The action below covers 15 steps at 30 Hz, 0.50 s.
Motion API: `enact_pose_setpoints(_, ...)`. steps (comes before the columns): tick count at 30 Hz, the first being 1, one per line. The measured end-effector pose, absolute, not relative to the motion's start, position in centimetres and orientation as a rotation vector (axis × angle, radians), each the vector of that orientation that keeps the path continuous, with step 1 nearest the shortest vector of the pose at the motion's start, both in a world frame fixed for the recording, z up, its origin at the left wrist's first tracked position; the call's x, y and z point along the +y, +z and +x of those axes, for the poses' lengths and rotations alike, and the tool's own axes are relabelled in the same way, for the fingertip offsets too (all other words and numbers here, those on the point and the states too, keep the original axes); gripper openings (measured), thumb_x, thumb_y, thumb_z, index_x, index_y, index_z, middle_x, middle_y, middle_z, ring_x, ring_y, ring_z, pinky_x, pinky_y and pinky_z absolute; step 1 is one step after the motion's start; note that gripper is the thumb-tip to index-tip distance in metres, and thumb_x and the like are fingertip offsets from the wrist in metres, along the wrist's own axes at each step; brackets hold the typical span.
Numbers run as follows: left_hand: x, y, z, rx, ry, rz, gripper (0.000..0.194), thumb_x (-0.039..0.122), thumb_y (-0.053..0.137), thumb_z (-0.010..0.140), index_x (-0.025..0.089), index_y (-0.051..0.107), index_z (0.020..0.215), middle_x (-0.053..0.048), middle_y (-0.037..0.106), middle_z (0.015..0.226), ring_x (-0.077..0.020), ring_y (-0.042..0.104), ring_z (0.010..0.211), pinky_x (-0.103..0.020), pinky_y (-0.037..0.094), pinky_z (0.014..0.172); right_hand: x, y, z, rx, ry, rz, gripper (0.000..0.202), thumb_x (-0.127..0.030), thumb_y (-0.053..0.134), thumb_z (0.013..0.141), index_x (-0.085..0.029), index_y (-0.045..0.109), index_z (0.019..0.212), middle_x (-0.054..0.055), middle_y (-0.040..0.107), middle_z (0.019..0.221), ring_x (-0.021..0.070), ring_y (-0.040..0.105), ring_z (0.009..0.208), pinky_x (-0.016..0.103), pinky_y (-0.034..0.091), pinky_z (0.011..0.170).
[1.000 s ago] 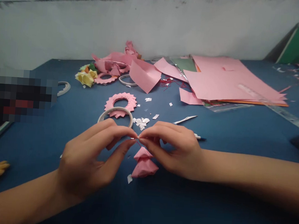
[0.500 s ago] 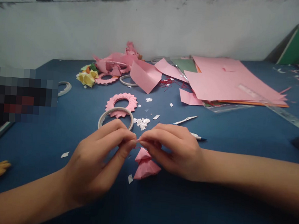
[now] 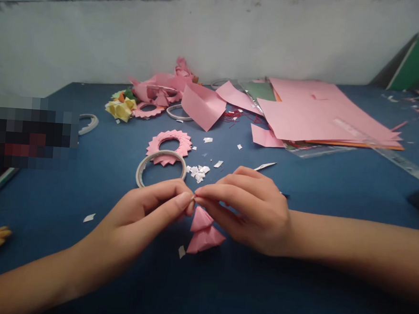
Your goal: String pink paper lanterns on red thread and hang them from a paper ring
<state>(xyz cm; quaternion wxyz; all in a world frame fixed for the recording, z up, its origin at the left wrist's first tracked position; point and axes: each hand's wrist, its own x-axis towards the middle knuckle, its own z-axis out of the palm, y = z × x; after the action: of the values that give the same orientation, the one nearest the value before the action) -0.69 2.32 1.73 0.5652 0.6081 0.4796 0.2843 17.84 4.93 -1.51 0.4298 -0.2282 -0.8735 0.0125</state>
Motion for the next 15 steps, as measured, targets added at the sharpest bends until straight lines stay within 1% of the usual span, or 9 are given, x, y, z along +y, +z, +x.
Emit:
enact_pose_setpoints(4, 2.5, 1.6, -0.6, 1.068, 0.63, 1.279, 0.027, 0.029, 0.046, 0.091, 0.017, 0.053, 0.068, 0.006, 0.044, 0.062, -0.0072, 0.039, 0.059, -0.019, 0.031, 0.054, 5.2, -1.5, 18.2, -2.265, -0.081, -0.505, 0.011, -0.009, 0.057, 0.086, -0.013, 0.059, 0.096, 0.003, 0.068, 0.071, 0.0092, 0.06, 0.059, 0.025, 0.05, 0.061)
enact_pose_setpoints(7, 2.6, 1.3, -0.7, 1.048, 0.631, 1.203, 0.028, 0.029, 0.047, 0.091, 0.016, 0.052, 0.066, 0.006, 0.041, 0.06, -0.0073, 0.035, 0.057, -0.02, 0.029, 0.052, 5.5, -1.5, 18.6, -2.348, -0.125, -0.411, 0.015, -0.011, 0.053, 0.087, -0.01, 0.058, 0.101, 0.006, 0.069, 0.076, 0.0116, 0.062, 0.063, 0.028, 0.05, 0.061)
enact_pose_setpoints(10, 2.6, 1.1, -0.8, 1.031, 0.671, 1.16, 0.028, 0.027, 0.048, 0.09, 0.016, 0.052, 0.065, 0.005, 0.039, 0.059, -0.0077, 0.032, 0.055, -0.021, 0.026, 0.05, 5.7, -1.4, 18.7, -2.4, -0.158, -0.363, 0.021, -0.012, 0.05, 0.085, -0.008, 0.059, 0.104, 0.008, 0.069, 0.078, 0.0139, 0.063, 0.064, 0.03, 0.05, 0.059)
enact_pose_setpoints(12, 2.5, 0.9, -0.8, 1.0, 0.706, 1.12, 0.027, 0.027, 0.047, 0.09, 0.016, 0.053, 0.067, 0.004, 0.041, 0.06, -0.0086, 0.034, 0.057, -0.022, 0.027, 0.051, 5.7, -1.3, 18.5, -2.388, -0.208, -0.354, 0.022, -0.014, 0.052, 0.085, -0.008, 0.06, 0.104, 0.007, 0.069, 0.077, 0.0145, 0.062, 0.062, 0.031, 0.05, 0.057)
enact_pose_setpoints(15, 2.4, 0.7, -0.9, 0.943, 0.781, 1.09, 0.03, 0.035, 0.045, 0.09, 0.015, 0.055, 0.07, 0.001, 0.043, 0.064, -0.0102, 0.036, 0.059, -0.023, 0.03, 0.052, 5.5, -1.3, 18.2, -2.359, -0.186, -0.35, 0.023, -0.016, 0.052, 0.084, -0.008, 0.061, 0.105, 0.008, 0.068, 0.078, 0.0155, 0.061, 0.061, 0.031, 0.049, 0.055)
